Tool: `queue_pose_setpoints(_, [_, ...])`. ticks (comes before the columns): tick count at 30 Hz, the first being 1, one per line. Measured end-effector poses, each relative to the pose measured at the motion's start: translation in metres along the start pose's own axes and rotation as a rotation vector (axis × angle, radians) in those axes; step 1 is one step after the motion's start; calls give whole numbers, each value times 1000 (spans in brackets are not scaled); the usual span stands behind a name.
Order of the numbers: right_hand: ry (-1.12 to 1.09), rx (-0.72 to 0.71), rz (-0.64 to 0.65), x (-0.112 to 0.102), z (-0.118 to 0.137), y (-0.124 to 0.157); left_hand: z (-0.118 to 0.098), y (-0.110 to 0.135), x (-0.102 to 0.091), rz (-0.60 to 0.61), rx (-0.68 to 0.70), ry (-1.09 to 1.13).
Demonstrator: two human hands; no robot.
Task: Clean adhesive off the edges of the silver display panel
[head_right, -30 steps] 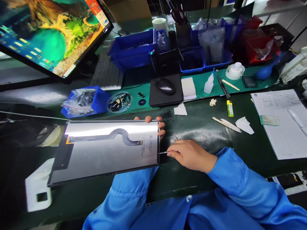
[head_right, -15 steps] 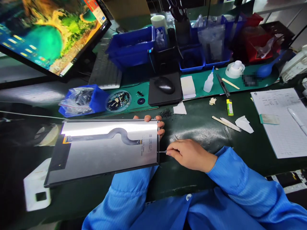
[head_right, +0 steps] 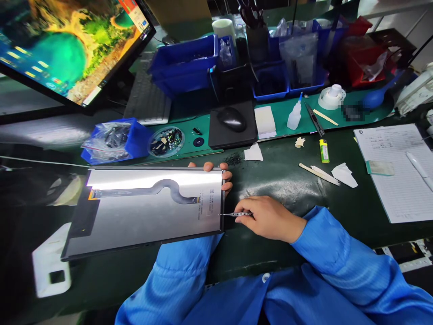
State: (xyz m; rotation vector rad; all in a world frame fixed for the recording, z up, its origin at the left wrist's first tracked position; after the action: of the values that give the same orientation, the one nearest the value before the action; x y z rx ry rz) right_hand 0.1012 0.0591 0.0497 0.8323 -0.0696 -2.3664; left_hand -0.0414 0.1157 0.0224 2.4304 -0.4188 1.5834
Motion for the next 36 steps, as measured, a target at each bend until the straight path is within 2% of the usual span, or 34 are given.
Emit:
queue_pose_setpoints(4, [80, -41, -4, 0, 3, 0, 1, -1, 1, -2, -6, -9])
queue_pose_setpoints(10, [-16, 45, 11, 0, 0, 0, 1, 0, 5, 0, -11, -25])
queue_pose_setpoints(15, [41, -34, -7, -1, 4, -1, 1, -1, 4, 27, -21, -30])
queue_pose_setpoints(22, [-23, 39, -5, -1, -2, -1, 1, 0, 6, -13, -12, -66])
queue_pose_setpoints(29, [67, -18, 3, 0, 2, -1, 0, 0, 5, -55, 5, -69])
queue_pose_setpoints(33, [-16, 64, 10, 1, -5, -1, 1, -1, 2, -34, -7, -61])
queue_pose_setpoints(36, [-22, 34, 0, 2, -5, -1, 1, -1, -1, -14, -14, -44])
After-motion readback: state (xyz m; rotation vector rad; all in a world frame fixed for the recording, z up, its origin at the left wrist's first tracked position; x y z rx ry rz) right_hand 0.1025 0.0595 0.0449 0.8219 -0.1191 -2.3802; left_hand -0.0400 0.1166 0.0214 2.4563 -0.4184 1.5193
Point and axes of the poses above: each hand's wrist, its own y-axis away from the middle knuckle, its own x-axis out of the palm, z = x × y, the point moved 8 cm from there along -y, towards the middle knuckle, and after that the axes turned 8 degrees about x, right-handed, at the moved point
